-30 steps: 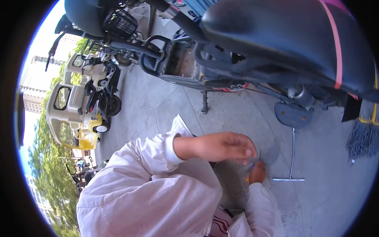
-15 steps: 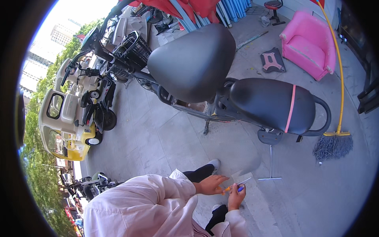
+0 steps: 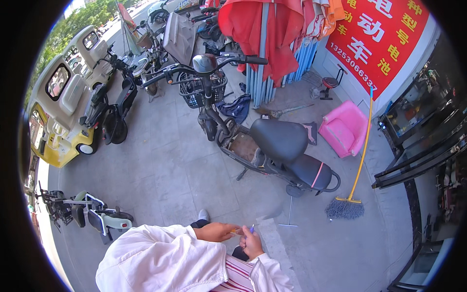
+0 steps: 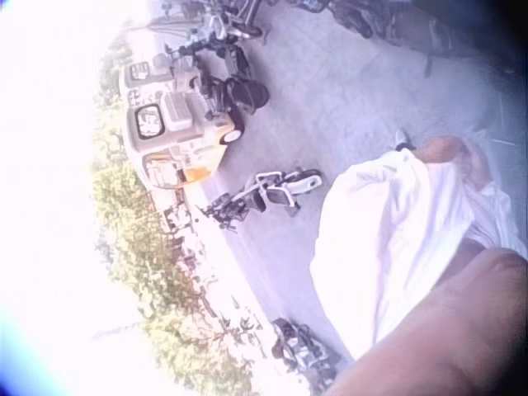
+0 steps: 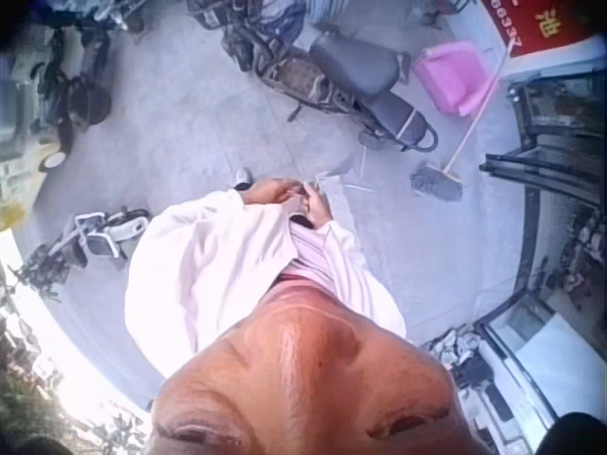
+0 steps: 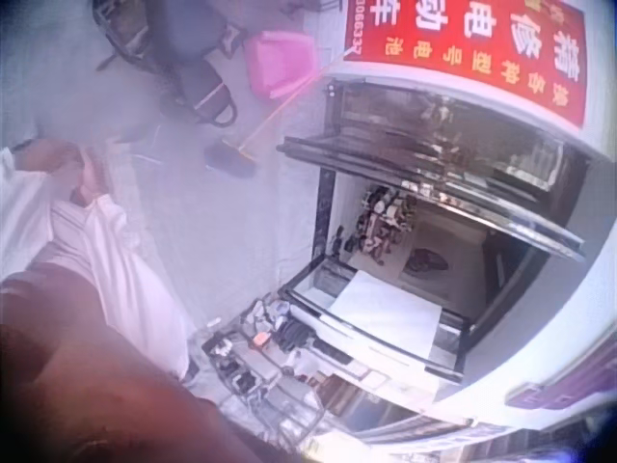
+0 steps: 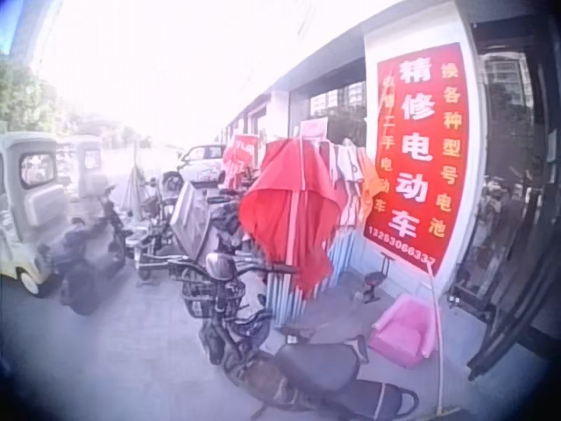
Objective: The person uses pliers to cut a cable on the handlebar of a parked electric scooter, then retrieves a screwdriver and T-handle wrench from a nearby tool cart. They use the tools to adjust components on the scooter's rear wheel and handlebar area.
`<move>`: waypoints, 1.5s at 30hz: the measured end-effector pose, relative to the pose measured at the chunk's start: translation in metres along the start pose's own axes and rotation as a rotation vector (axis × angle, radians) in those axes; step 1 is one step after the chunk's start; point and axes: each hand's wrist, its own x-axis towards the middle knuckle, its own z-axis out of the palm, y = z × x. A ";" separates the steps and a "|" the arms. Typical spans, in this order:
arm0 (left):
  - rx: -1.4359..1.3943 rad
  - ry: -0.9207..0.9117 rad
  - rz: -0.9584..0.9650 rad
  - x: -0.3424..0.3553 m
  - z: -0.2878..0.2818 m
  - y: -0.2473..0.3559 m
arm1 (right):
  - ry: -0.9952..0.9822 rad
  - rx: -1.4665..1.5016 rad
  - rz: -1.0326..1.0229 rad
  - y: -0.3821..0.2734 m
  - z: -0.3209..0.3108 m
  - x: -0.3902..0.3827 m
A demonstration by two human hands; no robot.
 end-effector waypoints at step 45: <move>-0.233 0.614 -0.034 -0.238 -0.743 -0.366 | 0.340 -0.439 -0.825 -0.053 0.771 0.251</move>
